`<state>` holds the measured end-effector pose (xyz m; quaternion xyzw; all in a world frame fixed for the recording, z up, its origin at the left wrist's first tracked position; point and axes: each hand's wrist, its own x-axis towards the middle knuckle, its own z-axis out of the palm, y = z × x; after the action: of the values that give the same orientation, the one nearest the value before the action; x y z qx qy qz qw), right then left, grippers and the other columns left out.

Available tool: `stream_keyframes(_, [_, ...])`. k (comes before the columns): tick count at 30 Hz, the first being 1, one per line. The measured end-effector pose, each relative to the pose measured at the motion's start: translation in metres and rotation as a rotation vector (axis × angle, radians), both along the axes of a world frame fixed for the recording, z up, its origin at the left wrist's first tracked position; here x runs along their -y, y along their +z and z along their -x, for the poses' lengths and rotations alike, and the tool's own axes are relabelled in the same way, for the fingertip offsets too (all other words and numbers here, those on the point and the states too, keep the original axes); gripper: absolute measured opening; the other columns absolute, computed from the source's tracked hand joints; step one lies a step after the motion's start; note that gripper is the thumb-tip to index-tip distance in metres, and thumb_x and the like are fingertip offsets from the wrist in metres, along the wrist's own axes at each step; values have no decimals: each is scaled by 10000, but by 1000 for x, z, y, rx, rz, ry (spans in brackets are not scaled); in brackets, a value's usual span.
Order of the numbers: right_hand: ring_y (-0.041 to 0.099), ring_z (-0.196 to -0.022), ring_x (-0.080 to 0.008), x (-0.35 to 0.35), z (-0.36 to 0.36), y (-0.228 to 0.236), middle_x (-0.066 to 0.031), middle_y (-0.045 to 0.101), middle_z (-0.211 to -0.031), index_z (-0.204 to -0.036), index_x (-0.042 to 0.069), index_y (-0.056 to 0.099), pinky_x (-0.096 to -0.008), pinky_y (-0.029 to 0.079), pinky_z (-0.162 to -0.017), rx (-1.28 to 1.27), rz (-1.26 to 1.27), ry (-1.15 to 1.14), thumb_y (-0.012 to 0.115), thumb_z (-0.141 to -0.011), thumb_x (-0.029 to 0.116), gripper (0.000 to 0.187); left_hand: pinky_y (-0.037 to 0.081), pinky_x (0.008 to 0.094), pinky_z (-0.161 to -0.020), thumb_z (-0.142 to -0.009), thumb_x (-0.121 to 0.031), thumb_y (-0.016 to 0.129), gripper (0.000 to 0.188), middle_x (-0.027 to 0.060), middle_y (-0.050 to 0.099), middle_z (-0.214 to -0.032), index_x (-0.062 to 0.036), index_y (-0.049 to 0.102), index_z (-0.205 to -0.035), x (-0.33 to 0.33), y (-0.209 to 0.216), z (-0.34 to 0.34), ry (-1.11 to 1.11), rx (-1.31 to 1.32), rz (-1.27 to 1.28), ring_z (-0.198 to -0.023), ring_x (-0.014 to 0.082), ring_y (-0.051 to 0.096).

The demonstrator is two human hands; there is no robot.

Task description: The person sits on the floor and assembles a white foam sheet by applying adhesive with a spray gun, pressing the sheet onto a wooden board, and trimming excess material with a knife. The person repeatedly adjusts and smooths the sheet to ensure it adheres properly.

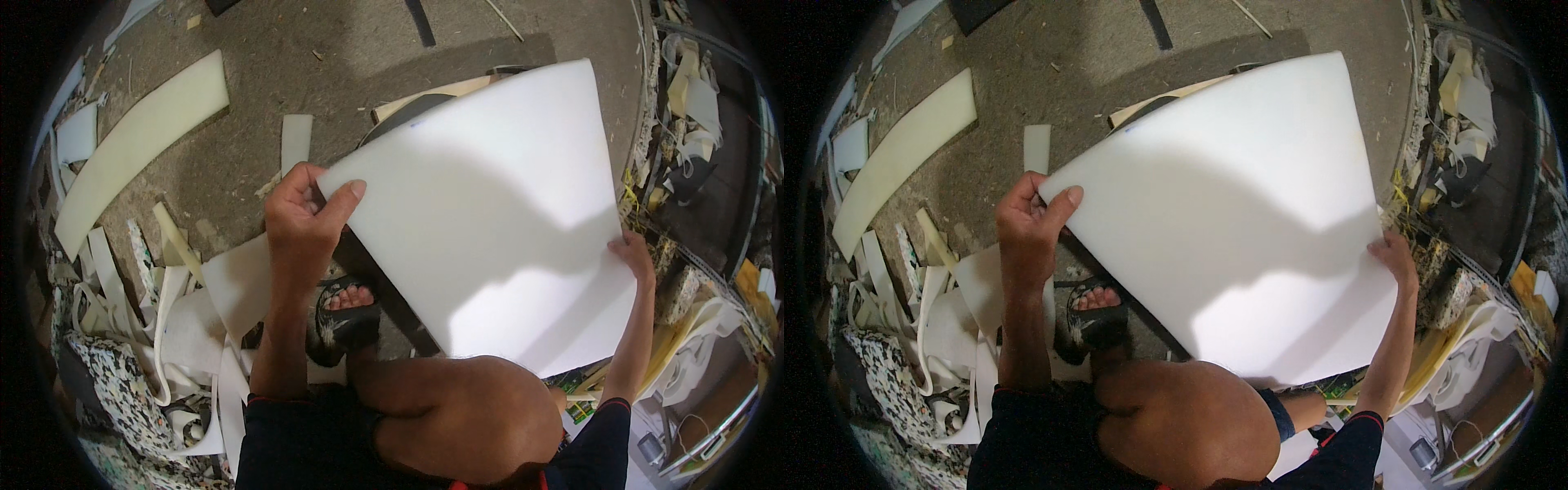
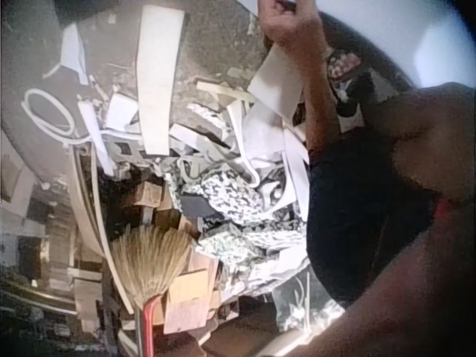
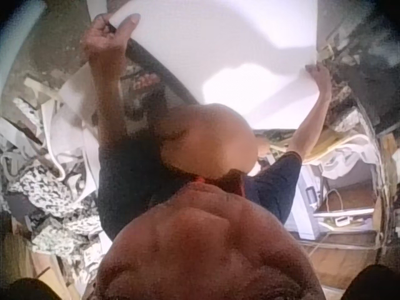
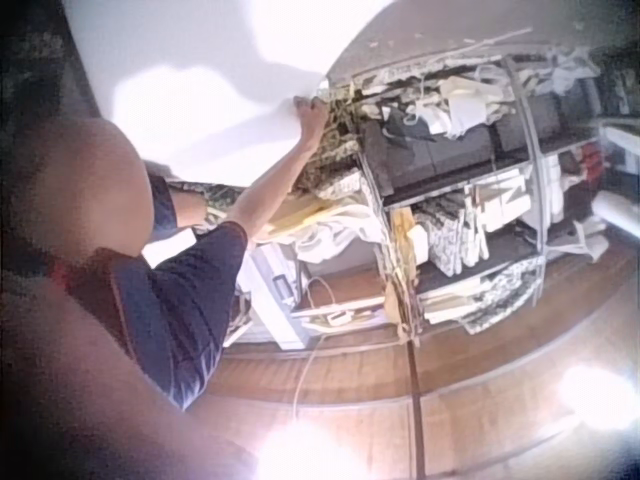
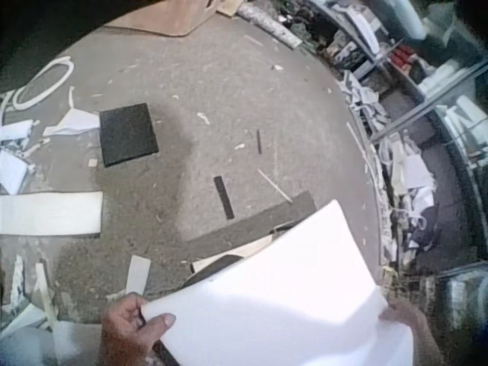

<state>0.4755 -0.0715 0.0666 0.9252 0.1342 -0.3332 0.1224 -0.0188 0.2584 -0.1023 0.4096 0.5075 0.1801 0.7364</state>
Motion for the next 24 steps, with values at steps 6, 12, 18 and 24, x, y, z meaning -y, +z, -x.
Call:
stream_keyframes(6, [673,-787,-187,15,-12,-8,-104,745,-949,-1084,-28,742,-366,533,-725,-24,-67,-31,729,-869,127,265,403,208,-522,-914,-141,754,177,5,625,-725,-13,634,-891,-1,-7,-3,72,35,-16,-605,33,537])
stream_keyframes(12, [695,-919,-272,13,-16,-11,-185,724,-1102,-1258,-32,653,-397,535,-823,17,119,174,735,-888,281,492,430,235,-572,-897,-254,800,254,-10,639,-745,-36,670,-899,1,-26,4,14,63,-68,-659,53,552])
stream_keyframes(18, [686,-1052,-321,30,14,-20,-231,618,-1368,-1465,24,520,-443,535,-945,311,-13,542,726,-927,425,702,515,253,-687,-904,-279,799,363,78,708,-927,-3,673,-1102,4,-34,2,-22,114,-102,-794,135,667])
stream_keyframes(24, [701,-1021,-316,52,112,-24,-260,646,-1299,-1426,-29,539,-418,590,-829,457,-264,487,713,-960,410,663,465,241,-591,-886,-271,787,334,25,657,-812,-10,665,-1054,-3,-15,-2,-14,58,-93,-667,101,597])
